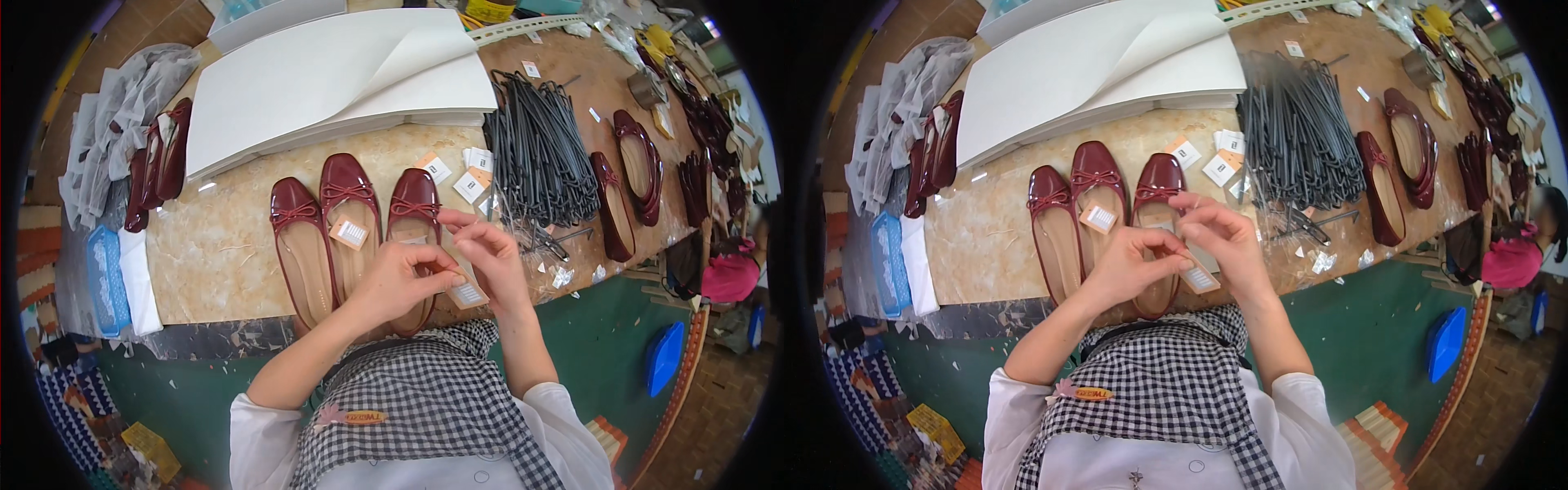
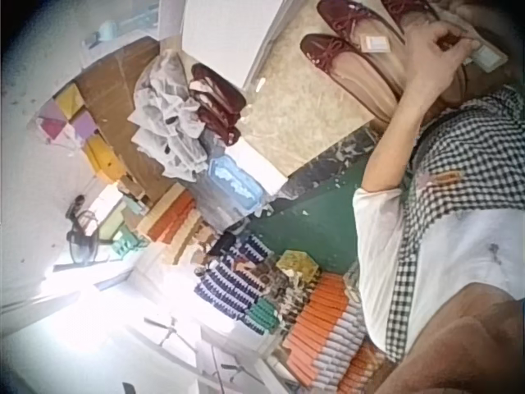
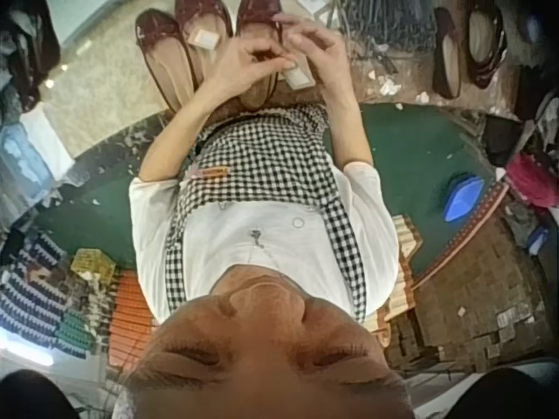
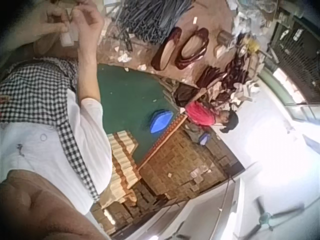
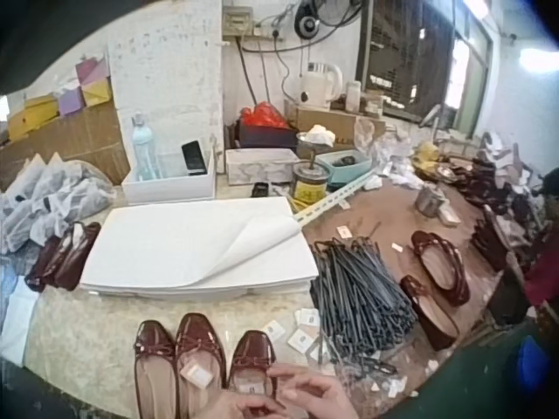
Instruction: The person places small white paper tags inside maroon patent leather flats and secures them with orange tape. They then stuff white tissue paper into the shoes to maintain their shape and place the finished pairs onto a pile on the table.
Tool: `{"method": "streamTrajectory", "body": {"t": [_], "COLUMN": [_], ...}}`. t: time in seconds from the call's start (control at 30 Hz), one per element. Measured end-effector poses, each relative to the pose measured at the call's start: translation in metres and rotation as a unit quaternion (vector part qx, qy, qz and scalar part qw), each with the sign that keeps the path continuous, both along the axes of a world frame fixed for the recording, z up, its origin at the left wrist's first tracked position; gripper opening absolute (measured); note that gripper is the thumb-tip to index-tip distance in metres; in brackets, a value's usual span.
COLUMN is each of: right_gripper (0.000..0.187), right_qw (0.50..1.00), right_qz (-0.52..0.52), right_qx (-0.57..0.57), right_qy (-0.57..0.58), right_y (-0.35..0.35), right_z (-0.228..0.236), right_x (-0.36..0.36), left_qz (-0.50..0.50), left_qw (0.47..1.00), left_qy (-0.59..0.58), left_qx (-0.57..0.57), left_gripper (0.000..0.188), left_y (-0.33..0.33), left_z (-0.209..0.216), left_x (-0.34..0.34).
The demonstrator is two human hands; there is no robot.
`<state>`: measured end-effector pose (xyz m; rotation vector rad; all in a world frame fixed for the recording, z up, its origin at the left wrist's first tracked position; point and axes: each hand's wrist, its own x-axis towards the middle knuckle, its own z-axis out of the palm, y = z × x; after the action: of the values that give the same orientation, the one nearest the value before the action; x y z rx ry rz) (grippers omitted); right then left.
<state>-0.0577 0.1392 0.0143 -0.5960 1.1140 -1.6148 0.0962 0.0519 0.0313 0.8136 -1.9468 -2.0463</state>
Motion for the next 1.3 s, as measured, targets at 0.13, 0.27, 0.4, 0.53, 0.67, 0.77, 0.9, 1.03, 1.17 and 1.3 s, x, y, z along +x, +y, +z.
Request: {"method": "streamTrajectory", "body": {"t": [0.13,0.27,0.4,0.53,0.67,0.77,0.9,1.03,1.17,1.3], "right_gripper": [0.01,0.009,0.01,0.01,0.008,0.009,0.01,0.009,0.009,0.008], "right_qw": [0.986,0.984,0.941,0.891,0.888,0.862,0.808,0.809,0.86,0.85], "right_qz": [0.018,0.015,-0.109,-0.169,-0.083,-0.039,-0.021,0.003,0.022,0.046], "right_qx": [-0.058,0.001,0.027,0.036,0.086,0.106,0.081,0.076,0.085,0.105], "right_qy": [-0.156,0.177,0.319,0.421,0.444,0.493,0.583,0.583,0.502,0.514], "right_y": [-0.006,-0.009,-0.01,0.003,0.015,0.012,-0.002,-0.01,-0.01,-0.013], "right_z": [0.015,0.035,0.055,0.06,0.045,0.034,0.039,0.041,0.037,0.039], "right_x": [-0.005,0.01,0.01,-0.012,-0.011,0.006,0.023,0.033,0.039,0.041], "left_qz": [0.075,0.142,0.081,0.062,0.063,0.119,0.15,0.186,0.178,0.186], "left_qw": [0.996,0.986,0.989,0.929,0.963,0.983,0.973,0.917,0.884,0.897], "left_qy": [0.032,0.019,0.017,-0.026,-0.022,0.025,0.007,0.015,0.009,0.023], "left_qx": [-0.041,-0.08,-0.123,-0.365,-0.259,-0.14,-0.177,-0.353,-0.432,-0.4], "left_gripper": [0.019,0.021,0.015,0.014,0.016,0.02,0.022,0.02,0.02,0.022], "left_y": [0.002,-0.005,-0.003,-0.002,-0.009,-0.012,-0.013,-0.006,-0.007,-0.005], "left_z": [-0.008,-0.015,-0.013,-0.014,-0.003,-0.006,0.005,0.0,-0.007,-0.008], "left_x": [0.017,0.027,-0.01,-0.035,-0.03,-0.013,0.011,0.024,0.034,0.037]}}
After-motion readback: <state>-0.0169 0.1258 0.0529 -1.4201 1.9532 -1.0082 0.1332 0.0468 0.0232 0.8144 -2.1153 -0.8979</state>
